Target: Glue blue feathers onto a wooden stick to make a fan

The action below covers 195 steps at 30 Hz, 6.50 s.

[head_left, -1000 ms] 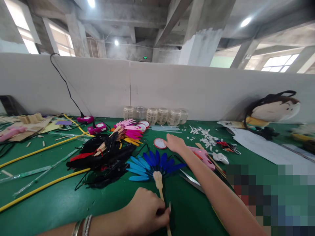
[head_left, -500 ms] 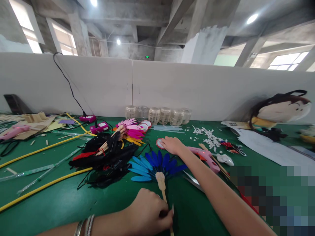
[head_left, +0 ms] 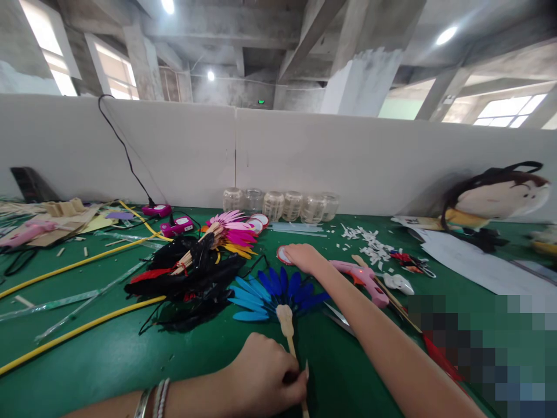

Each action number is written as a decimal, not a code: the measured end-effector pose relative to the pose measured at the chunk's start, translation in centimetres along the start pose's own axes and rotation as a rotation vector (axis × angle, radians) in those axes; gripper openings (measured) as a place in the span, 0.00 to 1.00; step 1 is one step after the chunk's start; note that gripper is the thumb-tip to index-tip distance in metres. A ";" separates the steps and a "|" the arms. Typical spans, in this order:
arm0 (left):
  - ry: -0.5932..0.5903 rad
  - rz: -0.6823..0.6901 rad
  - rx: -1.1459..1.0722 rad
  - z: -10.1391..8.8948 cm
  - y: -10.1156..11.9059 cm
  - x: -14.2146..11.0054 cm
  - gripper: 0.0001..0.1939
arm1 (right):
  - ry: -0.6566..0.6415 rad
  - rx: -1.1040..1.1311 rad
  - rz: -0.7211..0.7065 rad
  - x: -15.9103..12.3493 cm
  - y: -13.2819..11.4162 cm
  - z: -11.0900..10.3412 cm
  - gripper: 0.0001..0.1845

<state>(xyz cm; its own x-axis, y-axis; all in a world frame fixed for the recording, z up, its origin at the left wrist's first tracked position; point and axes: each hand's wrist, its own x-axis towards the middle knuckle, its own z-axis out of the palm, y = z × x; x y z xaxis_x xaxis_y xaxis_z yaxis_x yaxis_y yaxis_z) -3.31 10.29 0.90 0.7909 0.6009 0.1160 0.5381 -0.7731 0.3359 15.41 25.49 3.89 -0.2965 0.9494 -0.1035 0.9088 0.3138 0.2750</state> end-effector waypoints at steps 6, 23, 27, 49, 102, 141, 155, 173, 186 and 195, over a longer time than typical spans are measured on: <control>0.016 0.017 0.006 0.0 0.0 -0.1 0.18 | -0.005 -0.019 -0.040 0.2 0.3 -0.1 0.14; 0.019 0.005 0.009 -0.1 0.1 -0.1 0.17 | 0.007 0.019 -0.035 0.5 0.2 0.3 0.14; 0.015 -0.004 0.018 -0.2 0.2 -0.1 0.17 | 0.020 0.024 -0.019 0.4 0.2 0.2 0.19; 0.031 0.015 0.040 0.0 0.0 -0.2 0.18 | 0.138 0.050 -0.061 1.1 0.3 0.6 0.12; 0.016 -0.017 0.006 -0.5 0.2 -0.2 0.19 | 0.255 0.191 -0.516 -8.7 -5.6 -0.3 0.19; 0.039 -0.010 0.030 -0.3 0.1 -0.2 0.20 | 0.206 0.345 -0.354 -9.0 -5.6 -1.3 0.19; 0.048 -0.012 0.030 -0.3 0.1 -0.3 0.20 | 0.274 0.214 -0.335 -8.7 -5.9 -0.9 0.18; 0.042 -0.008 0.029 -0.3 0.0 -0.2 0.19 | 0.287 0.174 -0.318 -8.7 -5.9 -0.8 0.18; 0.026 -0.018 0.024 -0.4 0.1 -0.2 0.20 | 0.331 0.148 -0.360 -8.6 -5.8 -0.5 0.17; 0.039 -0.008 0.007 -0.5 0.2 -0.2 0.19 | 0.338 0.261 -0.239 -9.4 -4.9 -2.7 0.20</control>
<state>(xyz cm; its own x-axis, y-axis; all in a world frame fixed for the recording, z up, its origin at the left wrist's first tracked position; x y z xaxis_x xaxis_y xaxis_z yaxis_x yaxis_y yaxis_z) -3.51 10.16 1.45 0.7749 0.6141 0.1498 0.5462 -0.7697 0.3305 12.96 15.11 6.12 -0.5454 0.8156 0.1934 0.8340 0.5510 0.0283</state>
